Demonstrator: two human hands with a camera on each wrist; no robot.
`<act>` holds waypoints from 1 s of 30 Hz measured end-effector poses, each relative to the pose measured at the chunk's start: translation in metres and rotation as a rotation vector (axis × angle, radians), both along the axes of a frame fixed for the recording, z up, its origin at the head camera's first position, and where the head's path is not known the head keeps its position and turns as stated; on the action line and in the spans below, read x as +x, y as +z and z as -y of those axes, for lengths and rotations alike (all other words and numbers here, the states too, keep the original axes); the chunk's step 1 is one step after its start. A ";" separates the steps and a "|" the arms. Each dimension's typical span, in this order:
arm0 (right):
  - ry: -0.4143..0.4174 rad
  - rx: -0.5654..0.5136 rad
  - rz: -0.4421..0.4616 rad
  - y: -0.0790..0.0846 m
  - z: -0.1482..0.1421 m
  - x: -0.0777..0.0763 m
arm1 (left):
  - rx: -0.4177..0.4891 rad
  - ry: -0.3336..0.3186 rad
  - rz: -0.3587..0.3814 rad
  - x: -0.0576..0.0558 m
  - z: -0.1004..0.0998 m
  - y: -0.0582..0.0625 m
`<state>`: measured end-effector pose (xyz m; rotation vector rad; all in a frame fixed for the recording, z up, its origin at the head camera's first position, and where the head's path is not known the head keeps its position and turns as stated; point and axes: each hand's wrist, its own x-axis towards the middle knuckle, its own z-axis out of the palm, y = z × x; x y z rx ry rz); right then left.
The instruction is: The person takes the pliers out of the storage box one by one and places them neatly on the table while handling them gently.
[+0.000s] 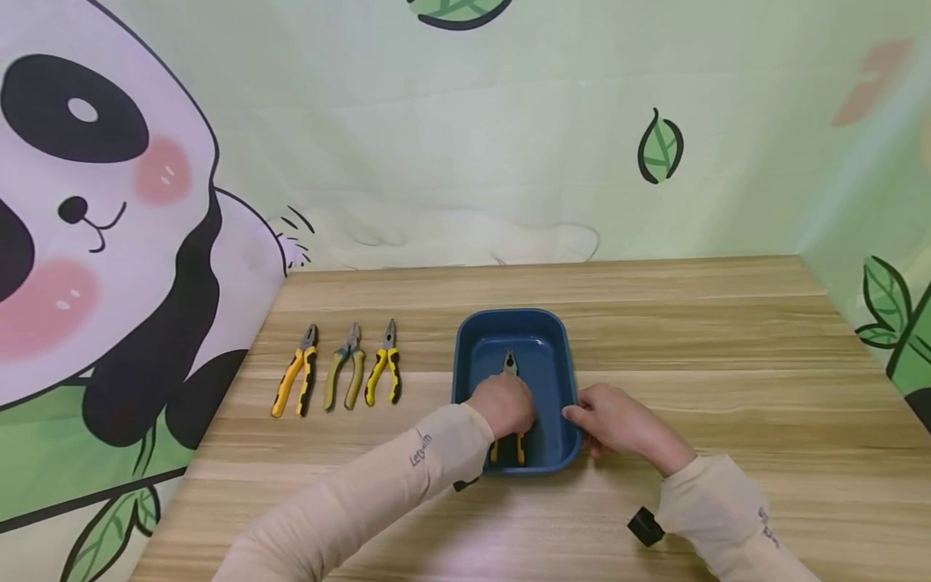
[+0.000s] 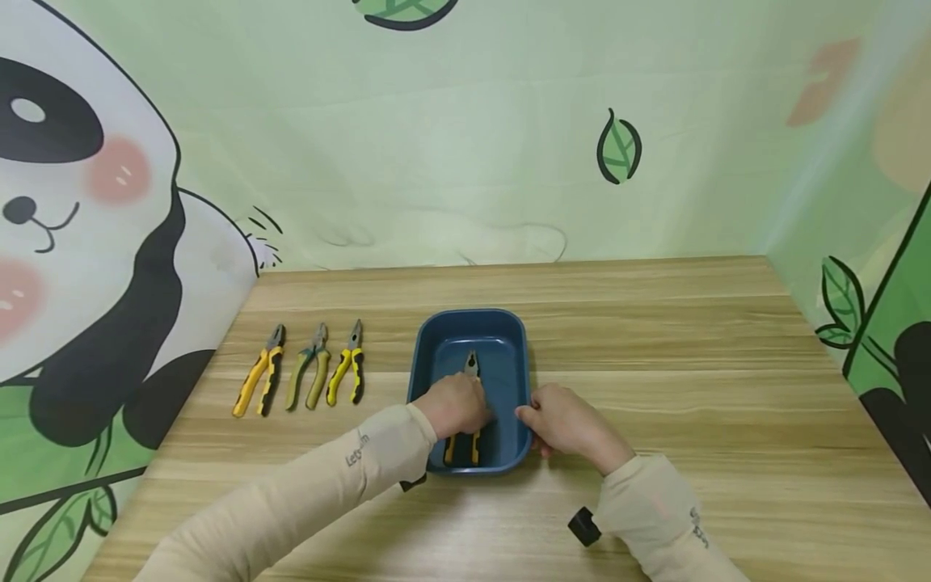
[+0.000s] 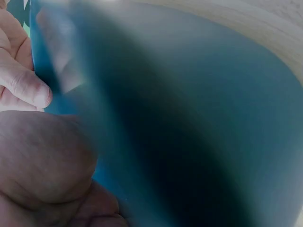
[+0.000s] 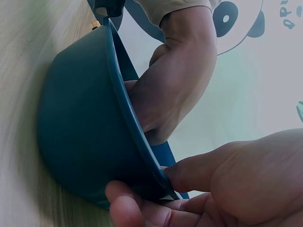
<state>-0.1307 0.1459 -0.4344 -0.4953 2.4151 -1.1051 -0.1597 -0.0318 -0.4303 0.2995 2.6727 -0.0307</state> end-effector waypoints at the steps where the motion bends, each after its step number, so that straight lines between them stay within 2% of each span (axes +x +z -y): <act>1: 0.000 0.000 0.000 0.000 0.000 0.000 | 0.000 0.006 0.002 0.000 0.000 -0.001; 7: 0.002 -0.001 -0.002 -0.001 -0.002 -0.001 | -0.009 0.027 0.003 -0.001 -0.002 -0.004; 14: -0.003 -0.001 0.010 0.000 -0.002 0.000 | 0.022 0.073 0.027 -0.003 -0.002 -0.003; 20: -0.011 0.000 0.031 0.000 -0.001 0.000 | 0.011 0.088 0.067 -0.005 -0.002 -0.001; 27: -0.011 0.003 0.025 -0.001 -0.001 -0.002 | 0.017 0.088 0.034 -0.003 -0.004 -0.003; 30: -0.013 0.003 0.028 -0.001 -0.001 -0.002 | 0.019 0.104 0.062 -0.006 -0.004 -0.003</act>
